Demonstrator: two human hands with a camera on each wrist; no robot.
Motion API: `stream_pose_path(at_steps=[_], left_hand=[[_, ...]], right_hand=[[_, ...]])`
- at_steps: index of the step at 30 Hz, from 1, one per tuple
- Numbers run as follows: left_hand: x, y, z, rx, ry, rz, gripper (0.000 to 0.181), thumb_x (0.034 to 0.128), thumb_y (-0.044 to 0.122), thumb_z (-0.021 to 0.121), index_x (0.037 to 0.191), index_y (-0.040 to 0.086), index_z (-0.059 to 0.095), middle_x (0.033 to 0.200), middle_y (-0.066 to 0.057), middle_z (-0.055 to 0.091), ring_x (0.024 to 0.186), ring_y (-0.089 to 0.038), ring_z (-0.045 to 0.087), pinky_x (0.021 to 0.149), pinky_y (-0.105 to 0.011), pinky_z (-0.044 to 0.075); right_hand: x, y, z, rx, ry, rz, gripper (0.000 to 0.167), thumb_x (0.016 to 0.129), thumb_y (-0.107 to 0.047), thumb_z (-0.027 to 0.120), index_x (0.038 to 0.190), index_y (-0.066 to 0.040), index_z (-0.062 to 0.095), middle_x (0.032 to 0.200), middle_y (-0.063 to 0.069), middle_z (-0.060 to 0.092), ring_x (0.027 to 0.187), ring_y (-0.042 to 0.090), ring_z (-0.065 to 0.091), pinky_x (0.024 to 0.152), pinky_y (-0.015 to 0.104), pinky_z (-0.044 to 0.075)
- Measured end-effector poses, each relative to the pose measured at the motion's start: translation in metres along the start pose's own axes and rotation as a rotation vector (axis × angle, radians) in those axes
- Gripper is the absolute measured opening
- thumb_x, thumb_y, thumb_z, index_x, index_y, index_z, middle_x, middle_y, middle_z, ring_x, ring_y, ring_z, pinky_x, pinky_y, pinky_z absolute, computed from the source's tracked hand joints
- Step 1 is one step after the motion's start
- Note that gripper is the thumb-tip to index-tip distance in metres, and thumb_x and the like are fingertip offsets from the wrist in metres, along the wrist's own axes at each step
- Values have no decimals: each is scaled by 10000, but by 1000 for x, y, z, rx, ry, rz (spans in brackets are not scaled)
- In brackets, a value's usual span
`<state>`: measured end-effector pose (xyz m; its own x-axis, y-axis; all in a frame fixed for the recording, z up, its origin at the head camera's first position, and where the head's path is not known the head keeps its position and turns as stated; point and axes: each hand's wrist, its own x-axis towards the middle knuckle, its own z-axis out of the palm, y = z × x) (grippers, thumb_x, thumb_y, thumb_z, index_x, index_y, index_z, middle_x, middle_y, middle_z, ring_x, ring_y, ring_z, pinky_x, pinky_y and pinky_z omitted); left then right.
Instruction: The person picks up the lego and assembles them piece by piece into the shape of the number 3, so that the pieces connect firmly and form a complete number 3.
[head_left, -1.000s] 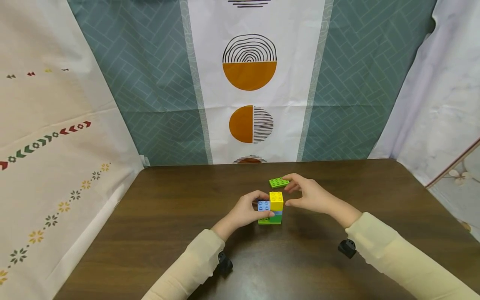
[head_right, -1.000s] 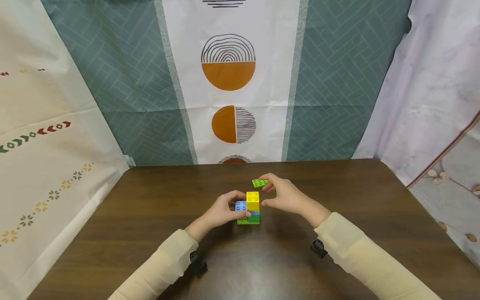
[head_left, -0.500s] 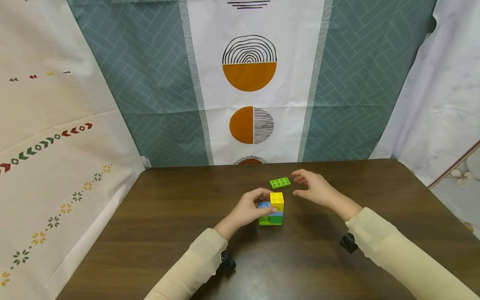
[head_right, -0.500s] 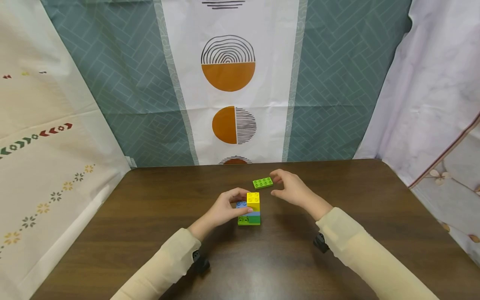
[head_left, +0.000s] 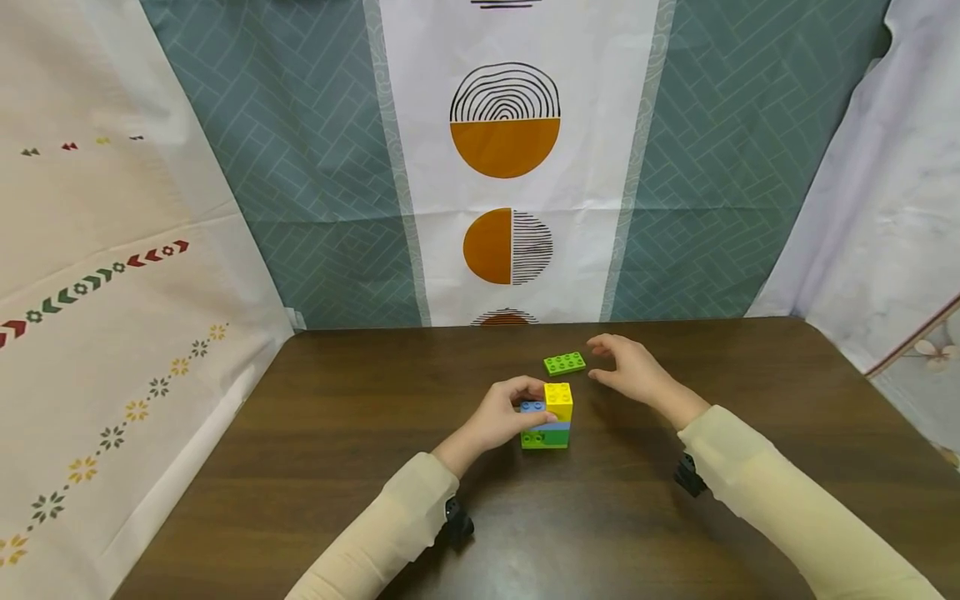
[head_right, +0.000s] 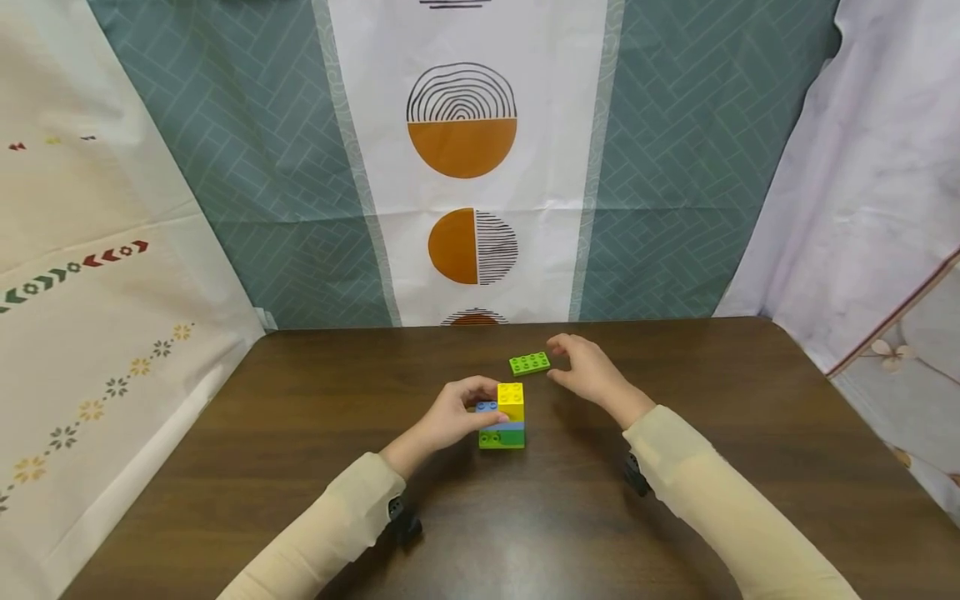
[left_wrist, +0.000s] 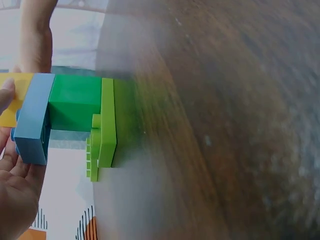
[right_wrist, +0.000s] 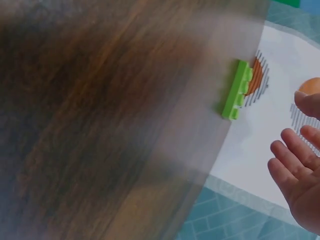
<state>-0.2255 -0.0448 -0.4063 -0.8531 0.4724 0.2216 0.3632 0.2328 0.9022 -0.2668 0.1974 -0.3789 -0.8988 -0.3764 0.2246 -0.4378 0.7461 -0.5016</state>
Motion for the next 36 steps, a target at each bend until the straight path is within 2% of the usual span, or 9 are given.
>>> stream_pose_path(at_steps=[6, 10, 15, 20, 26, 36], left_hand=[[-1, 1, 1, 11, 3, 19, 293, 834, 78, 722, 1091, -29, 629, 1063, -182, 657, 974, -280, 619, 843, -289, 520], [-2, 0, 3, -6, -3, -21, 313, 845, 98, 715, 1122, -16, 623, 1093, -170, 648, 1009, -294, 610, 835, -249, 509], [-3, -1, 5, -1, -3, -51, 325, 856, 120, 708, 1145, 1, 621, 1112, -149, 647, 1012, -263, 609, 835, -255, 513], [-4, -1, 5, 7, 3, -57, 334, 855, 120, 709, 1154, 2, 619, 1114, -143, 651, 997, -220, 610, 834, -258, 518], [-4, -1, 4, 4, 5, -45, 347, 861, 115, 700, 1169, -18, 609, 1124, -172, 646, 1014, -252, 615, 821, -247, 522], [-3, 2, 2, 0, 14, -36, 346, 848, 99, 712, 1158, -20, 614, 1121, -166, 652, 1011, -244, 623, 826, -251, 524]], right_hand=[[10, 7, 12, -1, -15, 18, 476, 843, -79, 700, 1261, 55, 517, 1192, 239, 588, 1101, 391, 556, 924, 530, 461], [13, 10, 20, -3, -16, 26, 469, 843, -73, 699, 1257, 55, 518, 1194, 239, 585, 1100, 389, 557, 920, 526, 465], [17, 13, 28, -5, -39, 38, 477, 846, -72, 699, 1266, 54, 513, 1218, 248, 563, 1117, 399, 553, 924, 526, 463], [21, 15, 34, -32, -88, 59, 528, 857, -75, 684, 1322, 60, 474, 1310, 262, 513, 1181, 412, 511, 970, 535, 428], [25, 17, 37, -93, -147, 70, 583, 860, -88, 682, 1358, 82, 432, 1369, 283, 459, 1239, 432, 454, 1014, 547, 383], [34, 14, 40, -135, -231, 55, 577, 897, -33, 616, 1395, 108, 360, 1423, 296, 392, 1306, 442, 381, 1054, 543, 341]])
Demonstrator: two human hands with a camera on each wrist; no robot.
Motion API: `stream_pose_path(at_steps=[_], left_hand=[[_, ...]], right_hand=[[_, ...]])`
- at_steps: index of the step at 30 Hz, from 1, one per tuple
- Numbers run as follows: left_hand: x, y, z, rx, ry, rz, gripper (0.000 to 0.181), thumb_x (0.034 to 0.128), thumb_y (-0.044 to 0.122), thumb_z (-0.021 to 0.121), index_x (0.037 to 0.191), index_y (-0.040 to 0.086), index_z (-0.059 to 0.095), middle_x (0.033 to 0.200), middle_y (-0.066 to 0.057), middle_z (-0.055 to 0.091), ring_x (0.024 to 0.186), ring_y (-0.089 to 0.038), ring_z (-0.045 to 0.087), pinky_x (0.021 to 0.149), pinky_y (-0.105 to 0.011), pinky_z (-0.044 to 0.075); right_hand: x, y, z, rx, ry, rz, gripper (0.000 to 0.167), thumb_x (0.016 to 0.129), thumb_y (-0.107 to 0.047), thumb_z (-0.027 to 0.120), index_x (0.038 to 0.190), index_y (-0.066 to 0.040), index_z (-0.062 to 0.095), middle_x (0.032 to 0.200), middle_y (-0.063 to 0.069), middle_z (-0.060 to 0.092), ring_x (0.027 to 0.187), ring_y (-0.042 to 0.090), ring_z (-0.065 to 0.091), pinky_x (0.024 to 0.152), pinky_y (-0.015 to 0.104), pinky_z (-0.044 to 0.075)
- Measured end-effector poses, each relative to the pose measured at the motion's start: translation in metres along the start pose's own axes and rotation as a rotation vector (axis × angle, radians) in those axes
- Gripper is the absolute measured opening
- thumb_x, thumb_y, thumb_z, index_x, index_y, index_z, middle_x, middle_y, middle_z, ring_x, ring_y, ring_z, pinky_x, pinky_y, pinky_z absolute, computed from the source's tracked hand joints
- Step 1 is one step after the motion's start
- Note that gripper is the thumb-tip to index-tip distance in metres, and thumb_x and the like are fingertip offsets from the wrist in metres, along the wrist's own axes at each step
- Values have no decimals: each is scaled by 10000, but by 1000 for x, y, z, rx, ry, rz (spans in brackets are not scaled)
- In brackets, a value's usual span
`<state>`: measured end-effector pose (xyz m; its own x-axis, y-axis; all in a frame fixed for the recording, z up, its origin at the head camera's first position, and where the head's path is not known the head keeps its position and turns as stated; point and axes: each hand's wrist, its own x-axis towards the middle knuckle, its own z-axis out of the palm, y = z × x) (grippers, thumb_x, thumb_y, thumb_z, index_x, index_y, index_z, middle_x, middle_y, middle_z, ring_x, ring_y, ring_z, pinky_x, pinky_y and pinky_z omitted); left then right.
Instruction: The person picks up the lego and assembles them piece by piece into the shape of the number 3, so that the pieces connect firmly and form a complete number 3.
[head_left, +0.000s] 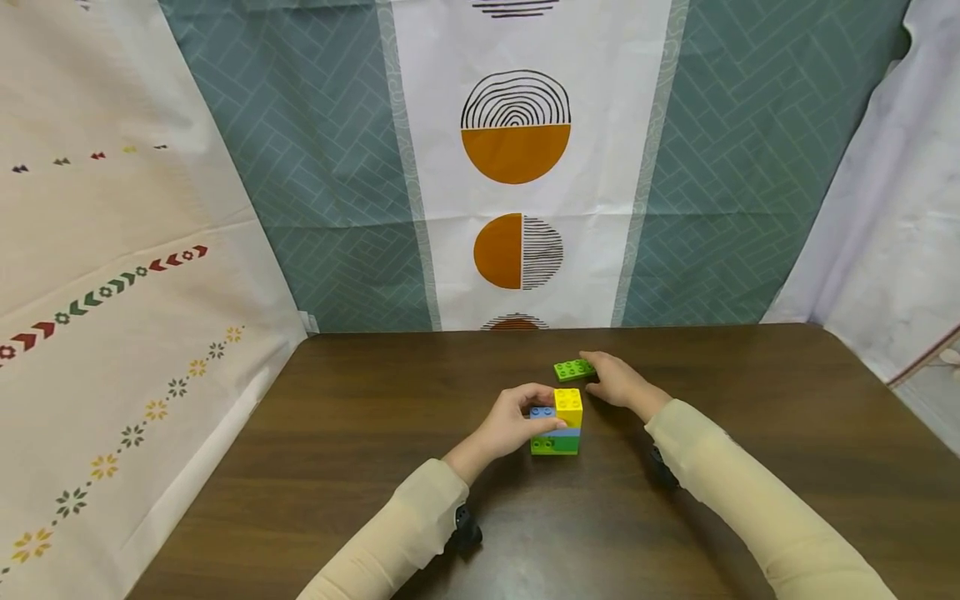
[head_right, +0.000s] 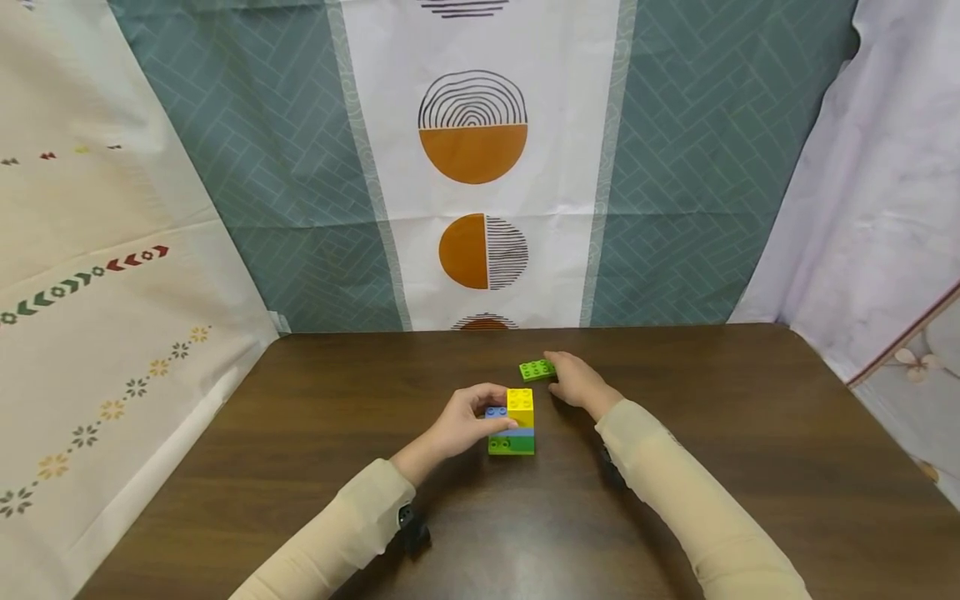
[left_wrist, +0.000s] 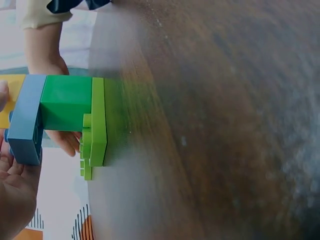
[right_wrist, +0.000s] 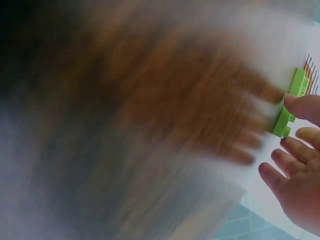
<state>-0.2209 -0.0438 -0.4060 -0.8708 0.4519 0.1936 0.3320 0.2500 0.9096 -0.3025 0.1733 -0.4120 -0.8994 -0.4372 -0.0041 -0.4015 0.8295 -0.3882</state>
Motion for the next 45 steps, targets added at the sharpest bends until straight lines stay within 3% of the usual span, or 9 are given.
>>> stream_pose_path(at_steps=[8, 14, 21, 36, 45], left_hand=[[0, -1, -1, -11, 18, -16, 355, 847, 99, 713, 1172, -5, 615, 1126, -159, 650, 1020, -264, 621, 814, -249, 529], [0, -3, 1, -14, 15, -29, 358, 850, 103, 710, 1178, -2, 612, 1135, -155, 648, 1024, -261, 619, 816, -256, 529], [0, -4, 2, -22, 12, -14, 355, 849, 93, 710, 1174, -9, 612, 1132, -163, 648, 1024, -267, 617, 824, -247, 525], [-1, -2, 1, -17, 26, -21, 358, 841, 92, 719, 1167, -12, 613, 1127, -155, 650, 1002, -225, 620, 828, -252, 528], [-1, -3, 2, -28, 30, -31, 347, 841, 87, 717, 1159, -10, 618, 1129, -155, 651, 1028, -285, 617, 829, -246, 527]], right_hand=[[-1, -5, -1, -74, 65, 0, 435, 896, -74, 635, 1279, 99, 521, 1235, 251, 560, 1117, 376, 552, 955, 489, 450], [0, -5, 1, -58, 61, 29, 450, 887, -145, 667, 1247, 98, 549, 1177, 237, 577, 1048, 344, 566, 927, 474, 465], [1, -5, 5, -107, 86, 6, 360, 871, -103, 675, 1163, 95, 606, 1044, 205, 600, 907, 289, 561, 841, 435, 495], [4, -13, 7, -116, 52, 65, 422, 889, -118, 649, 1233, 109, 559, 1113, 231, 564, 1000, 344, 542, 889, 460, 482], [2, -13, 5, -97, 61, 66, 342, 878, -117, 663, 1140, 97, 613, 1036, 212, 583, 929, 325, 546, 841, 451, 492]])
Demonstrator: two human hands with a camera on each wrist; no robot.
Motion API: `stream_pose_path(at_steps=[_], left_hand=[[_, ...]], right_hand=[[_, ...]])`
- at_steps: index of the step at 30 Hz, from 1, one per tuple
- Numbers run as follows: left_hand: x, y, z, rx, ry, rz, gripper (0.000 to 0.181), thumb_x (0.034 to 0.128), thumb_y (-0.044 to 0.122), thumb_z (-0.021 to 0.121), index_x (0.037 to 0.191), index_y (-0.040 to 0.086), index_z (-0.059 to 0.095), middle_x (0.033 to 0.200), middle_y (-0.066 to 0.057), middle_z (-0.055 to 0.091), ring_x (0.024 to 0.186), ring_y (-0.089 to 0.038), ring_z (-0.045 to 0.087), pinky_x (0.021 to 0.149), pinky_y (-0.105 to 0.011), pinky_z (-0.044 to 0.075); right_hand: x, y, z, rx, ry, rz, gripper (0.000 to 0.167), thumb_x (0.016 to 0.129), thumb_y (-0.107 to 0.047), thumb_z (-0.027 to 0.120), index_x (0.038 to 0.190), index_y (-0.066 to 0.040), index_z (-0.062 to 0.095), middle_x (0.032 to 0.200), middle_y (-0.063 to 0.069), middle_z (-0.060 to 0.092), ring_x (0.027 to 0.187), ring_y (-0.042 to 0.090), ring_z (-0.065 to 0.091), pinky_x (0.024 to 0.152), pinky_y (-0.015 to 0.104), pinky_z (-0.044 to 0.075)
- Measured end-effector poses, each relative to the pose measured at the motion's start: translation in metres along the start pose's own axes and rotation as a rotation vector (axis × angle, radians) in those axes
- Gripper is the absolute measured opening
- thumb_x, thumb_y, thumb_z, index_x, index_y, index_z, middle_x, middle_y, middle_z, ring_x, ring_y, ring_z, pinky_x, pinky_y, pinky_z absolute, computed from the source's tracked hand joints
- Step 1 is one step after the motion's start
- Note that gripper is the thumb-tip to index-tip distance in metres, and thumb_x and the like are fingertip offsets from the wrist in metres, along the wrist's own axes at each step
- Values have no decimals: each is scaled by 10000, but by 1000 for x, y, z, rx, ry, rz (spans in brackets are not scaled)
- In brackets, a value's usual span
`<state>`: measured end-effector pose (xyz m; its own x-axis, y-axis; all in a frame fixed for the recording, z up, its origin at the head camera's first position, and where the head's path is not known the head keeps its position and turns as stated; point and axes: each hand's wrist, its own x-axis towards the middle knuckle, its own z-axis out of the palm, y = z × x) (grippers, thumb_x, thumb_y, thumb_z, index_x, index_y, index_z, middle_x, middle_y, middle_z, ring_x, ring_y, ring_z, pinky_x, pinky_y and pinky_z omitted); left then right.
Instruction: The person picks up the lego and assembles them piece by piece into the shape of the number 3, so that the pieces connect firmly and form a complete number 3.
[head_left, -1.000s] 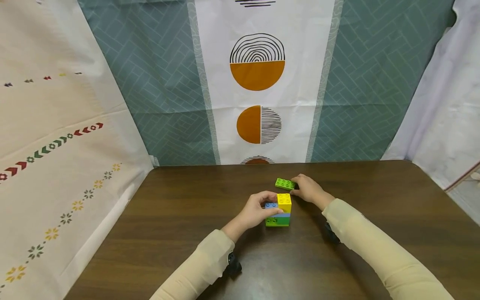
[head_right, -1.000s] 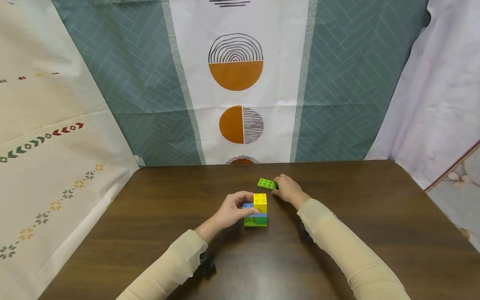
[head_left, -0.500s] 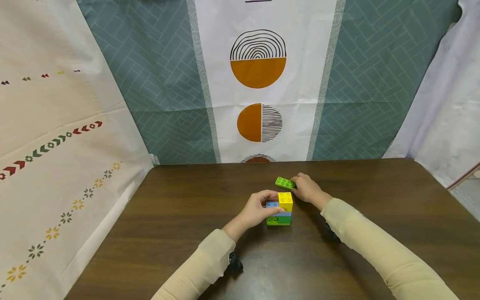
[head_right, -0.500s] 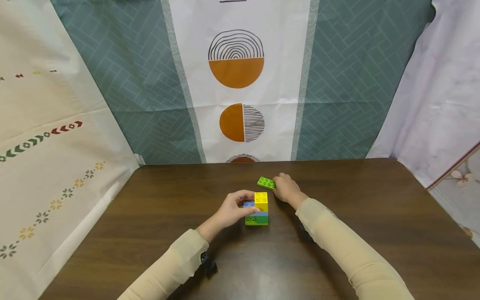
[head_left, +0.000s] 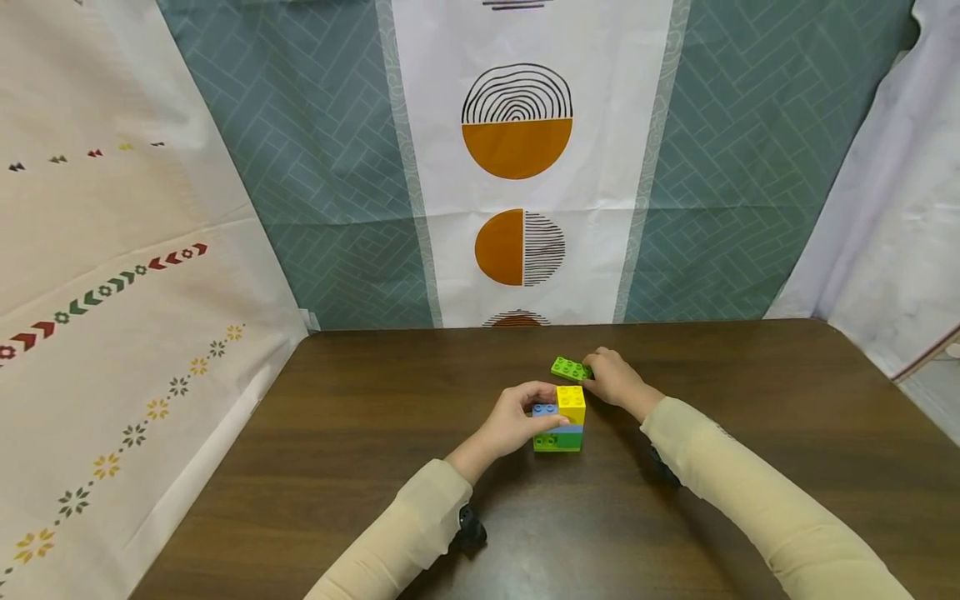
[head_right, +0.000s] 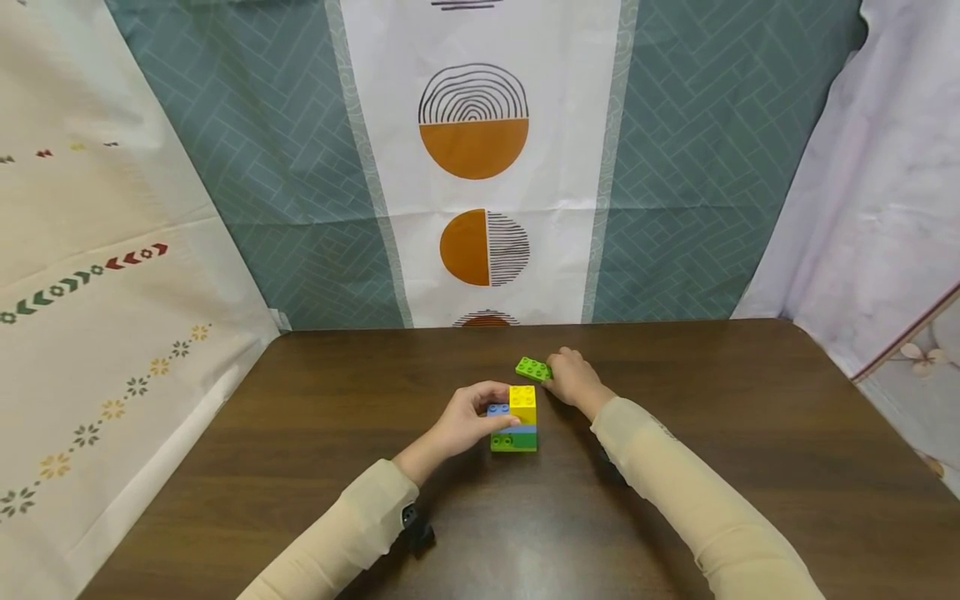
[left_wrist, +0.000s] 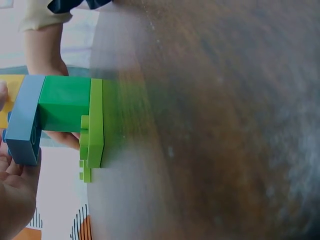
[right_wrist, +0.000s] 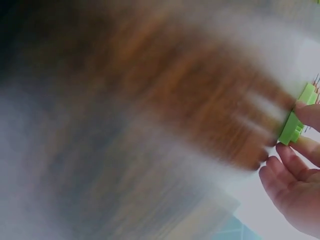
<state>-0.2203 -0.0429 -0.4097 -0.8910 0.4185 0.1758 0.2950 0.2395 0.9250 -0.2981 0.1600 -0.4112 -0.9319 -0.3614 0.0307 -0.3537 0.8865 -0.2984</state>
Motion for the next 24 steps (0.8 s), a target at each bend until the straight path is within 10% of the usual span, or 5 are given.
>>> stream_pose_path(at_steps=[24], left_hand=[[0, 0, 0, 0, 2, 21, 347, 844, 100, 717, 1158, -13, 620, 1113, -156, 652, 998, -272, 617, 809, -235, 526]], right_hand=[[-16, 6, -10, 105, 126, -73, 398, 852, -121, 687, 1177, 89, 592, 1102, 227, 596, 1005, 360, 561, 878, 491, 480]])
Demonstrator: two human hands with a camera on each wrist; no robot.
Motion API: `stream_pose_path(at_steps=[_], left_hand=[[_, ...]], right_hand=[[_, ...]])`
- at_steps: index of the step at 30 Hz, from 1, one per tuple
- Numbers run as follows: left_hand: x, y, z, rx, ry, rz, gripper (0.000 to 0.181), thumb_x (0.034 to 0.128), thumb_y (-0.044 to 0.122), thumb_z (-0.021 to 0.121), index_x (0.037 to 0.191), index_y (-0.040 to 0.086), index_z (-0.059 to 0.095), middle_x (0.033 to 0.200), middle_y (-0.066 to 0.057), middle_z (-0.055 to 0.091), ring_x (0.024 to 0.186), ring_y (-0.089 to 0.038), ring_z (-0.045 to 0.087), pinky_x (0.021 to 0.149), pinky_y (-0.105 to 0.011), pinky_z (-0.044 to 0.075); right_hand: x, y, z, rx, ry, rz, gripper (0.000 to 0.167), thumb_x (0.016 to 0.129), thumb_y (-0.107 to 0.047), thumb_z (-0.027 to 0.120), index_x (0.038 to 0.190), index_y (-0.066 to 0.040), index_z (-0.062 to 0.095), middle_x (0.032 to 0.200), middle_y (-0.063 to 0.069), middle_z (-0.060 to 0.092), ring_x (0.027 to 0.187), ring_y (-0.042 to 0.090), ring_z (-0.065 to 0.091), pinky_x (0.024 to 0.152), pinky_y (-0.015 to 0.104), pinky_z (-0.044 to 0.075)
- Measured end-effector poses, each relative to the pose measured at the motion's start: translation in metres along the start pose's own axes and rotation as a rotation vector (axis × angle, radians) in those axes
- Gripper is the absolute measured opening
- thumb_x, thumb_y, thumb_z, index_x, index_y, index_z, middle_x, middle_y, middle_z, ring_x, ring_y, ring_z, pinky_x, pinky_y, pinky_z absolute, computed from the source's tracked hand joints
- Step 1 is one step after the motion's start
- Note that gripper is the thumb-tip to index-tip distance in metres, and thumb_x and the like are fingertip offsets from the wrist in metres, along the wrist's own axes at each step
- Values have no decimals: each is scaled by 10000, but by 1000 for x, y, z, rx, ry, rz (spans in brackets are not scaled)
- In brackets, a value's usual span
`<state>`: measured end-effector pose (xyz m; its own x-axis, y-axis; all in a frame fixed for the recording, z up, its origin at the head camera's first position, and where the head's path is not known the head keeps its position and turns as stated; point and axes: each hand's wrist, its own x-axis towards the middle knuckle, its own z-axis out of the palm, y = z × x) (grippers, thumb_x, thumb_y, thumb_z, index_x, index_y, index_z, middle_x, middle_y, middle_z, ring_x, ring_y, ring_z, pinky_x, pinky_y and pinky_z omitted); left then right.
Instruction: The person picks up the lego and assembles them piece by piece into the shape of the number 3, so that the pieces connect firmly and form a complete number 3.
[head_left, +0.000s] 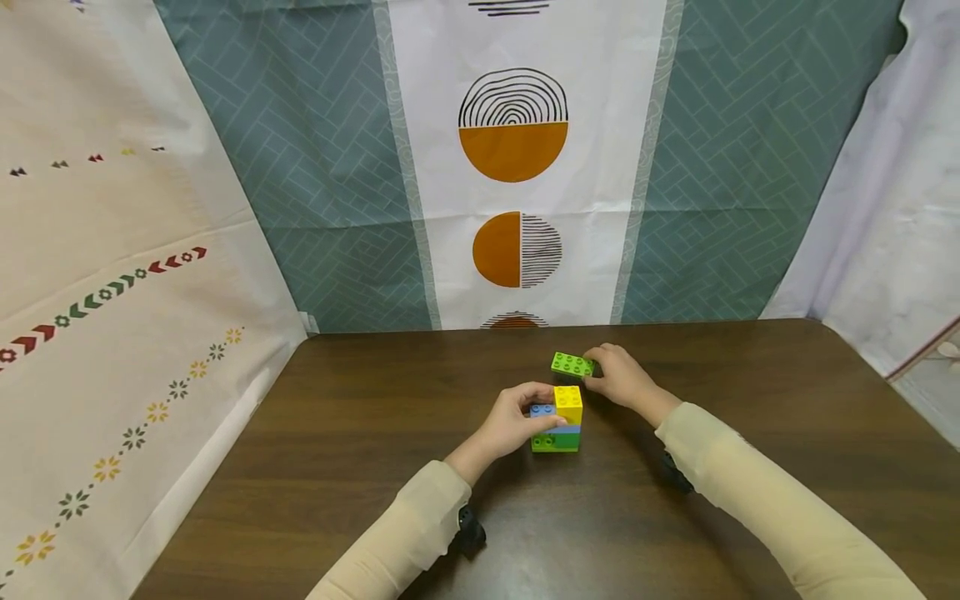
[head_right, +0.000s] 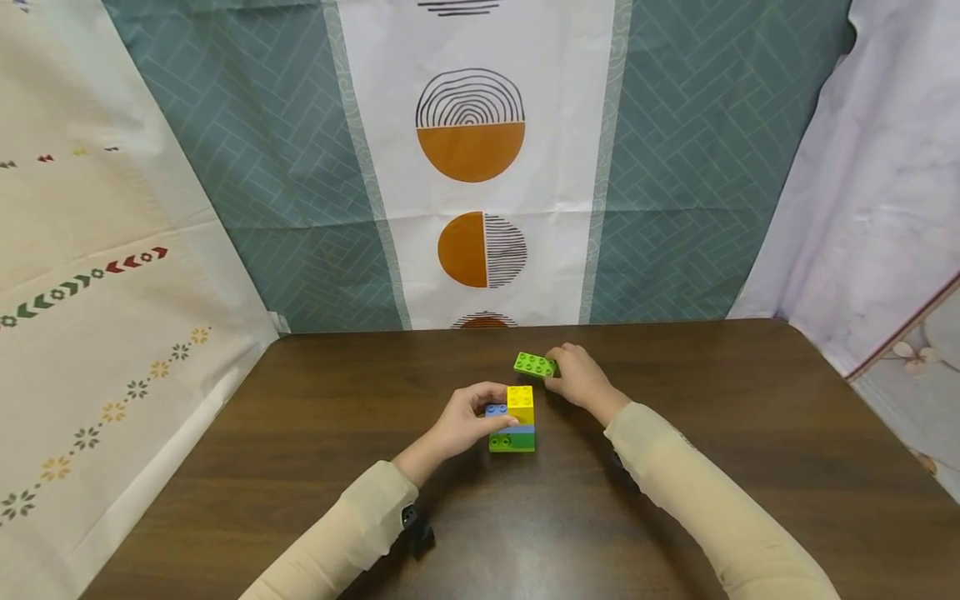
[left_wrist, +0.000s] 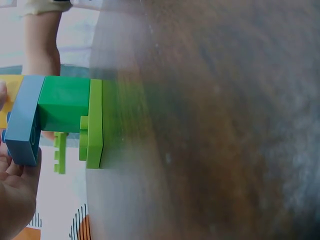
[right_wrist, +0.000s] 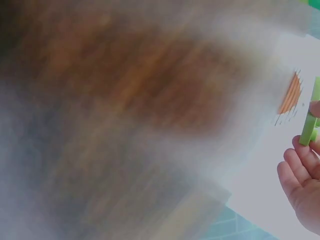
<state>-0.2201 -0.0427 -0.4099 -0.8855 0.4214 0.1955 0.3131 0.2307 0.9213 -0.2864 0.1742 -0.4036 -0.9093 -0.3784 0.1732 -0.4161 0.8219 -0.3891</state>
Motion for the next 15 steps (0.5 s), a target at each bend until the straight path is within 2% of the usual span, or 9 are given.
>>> stream_pose_path(at_steps=[7, 15], left_hand=[[0, -1, 0, 5, -1, -12, 358, 847, 109, 717, 1172, -2, 619, 1126, -144, 654, 964, -185, 608, 815, -238, 527], [0, -1, -1, 5, -5, 9, 369, 847, 100, 714, 1182, -17, 611, 1128, -160, 656, 955, -194, 611, 810, -233, 526]], right_hand=[[-6, -4, -8, 22, 50, -28, 393, 842, -117, 699, 1171, 75, 601, 1085, 208, 610, 973, 342, 568, 863, 495, 481], [-14, -7, -14, 72, 112, -78, 379, 820, -99, 711, 1143, 76, 614, 1065, 192, 618, 942, 314, 570, 836, 475, 492]])
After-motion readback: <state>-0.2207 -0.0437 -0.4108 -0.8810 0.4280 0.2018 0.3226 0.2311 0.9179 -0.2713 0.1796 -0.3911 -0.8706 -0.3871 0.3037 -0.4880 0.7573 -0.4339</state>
